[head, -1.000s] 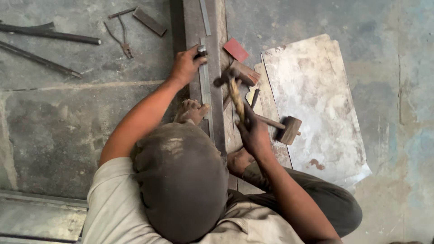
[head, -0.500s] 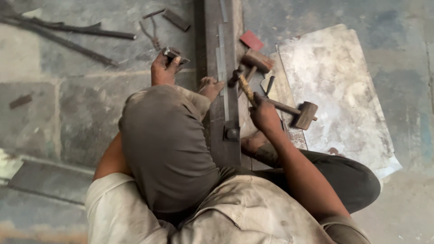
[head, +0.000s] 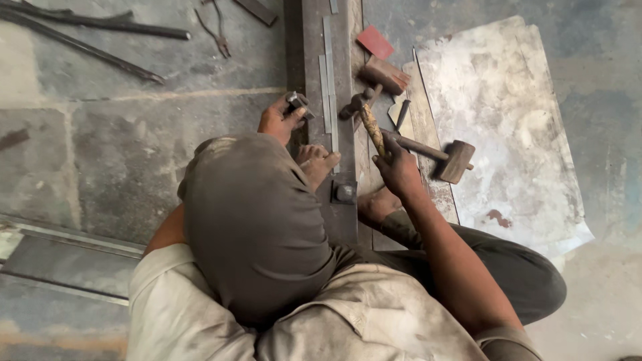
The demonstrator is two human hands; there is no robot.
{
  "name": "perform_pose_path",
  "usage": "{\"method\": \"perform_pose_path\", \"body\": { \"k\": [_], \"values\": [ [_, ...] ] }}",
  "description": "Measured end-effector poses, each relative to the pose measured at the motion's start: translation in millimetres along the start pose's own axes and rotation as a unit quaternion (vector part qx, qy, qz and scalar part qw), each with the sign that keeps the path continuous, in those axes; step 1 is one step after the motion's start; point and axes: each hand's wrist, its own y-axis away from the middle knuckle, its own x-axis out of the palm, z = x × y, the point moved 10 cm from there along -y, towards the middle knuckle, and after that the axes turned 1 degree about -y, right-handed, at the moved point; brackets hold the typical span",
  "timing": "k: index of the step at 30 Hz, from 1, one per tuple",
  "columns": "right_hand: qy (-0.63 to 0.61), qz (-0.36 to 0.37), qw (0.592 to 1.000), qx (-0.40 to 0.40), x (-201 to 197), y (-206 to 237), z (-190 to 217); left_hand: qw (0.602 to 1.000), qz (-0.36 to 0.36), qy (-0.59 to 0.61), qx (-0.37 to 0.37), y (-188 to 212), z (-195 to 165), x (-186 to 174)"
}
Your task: The person sits on the floor and repeatedly hammers small metal strips on a long metal beam using a hammer and a metal block. The person adjusts the strips and continues hammering them flat.
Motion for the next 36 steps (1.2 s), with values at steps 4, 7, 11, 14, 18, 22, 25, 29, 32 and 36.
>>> {"method": "perform_pose_path", "body": {
  "k": [4, 7, 11, 14, 18, 22, 25, 29, 32, 36],
  "values": [
    [-0.013, -0.003, 1.000, -0.007, 5.8, -3.8, 3.2, 0.998, -0.011, 0.050, -0.045, -10.0, 34.2, -7.3],
    [-0.013, 0.006, 1.000, 0.003, 9.8, -8.7, 2.7, 0.992, -0.006, 0.109, -0.062, -15.8, 50.3, -10.9],
    [-0.001, 0.003, 1.000, -0.020, 10.9, -17.2, 1.4, 0.990, 0.008, 0.122, -0.065, -16.2, 63.2, -12.7],
    [0.009, 0.006, 1.000, -0.011, 14.4, -23.3, -8.1, 0.991, 0.001, 0.120, -0.062, -16.3, 69.0, -14.1],
    [0.029, 0.022, 0.999, 0.008, 20.3, -27.9, -16.1, 0.991, 0.000, 0.123, -0.060, -17.6, 70.5, -13.0],
    [0.023, 0.018, 0.999, -0.025, 15.7, -29.6, -2.3, 0.990, 0.004, 0.123, -0.064, -14.6, 66.3, -9.9],
    [0.018, 0.032, 0.999, -0.013, 14.9, -30.0, 3.1, 0.992, 0.008, 0.110, -0.058, -11.6, 57.9, -5.6],
    [-0.016, 0.024, 1.000, -0.006, 14.2, -29.1, 6.0, 0.995, -0.006, 0.069, -0.068, -9.3, 46.9, -2.6],
    [-0.020, 0.021, 1.000, 0.005, 14.7, -26.5, 0.3, 0.998, 0.004, 0.049, -0.043, -4.0, 31.9, 4.1],
    [-0.040, 0.035, 0.999, -0.001, 11.6, -20.7, -3.6, 0.998, 0.014, -0.045, -0.029, 6.1, 22.5, 17.0]
  ]
}}
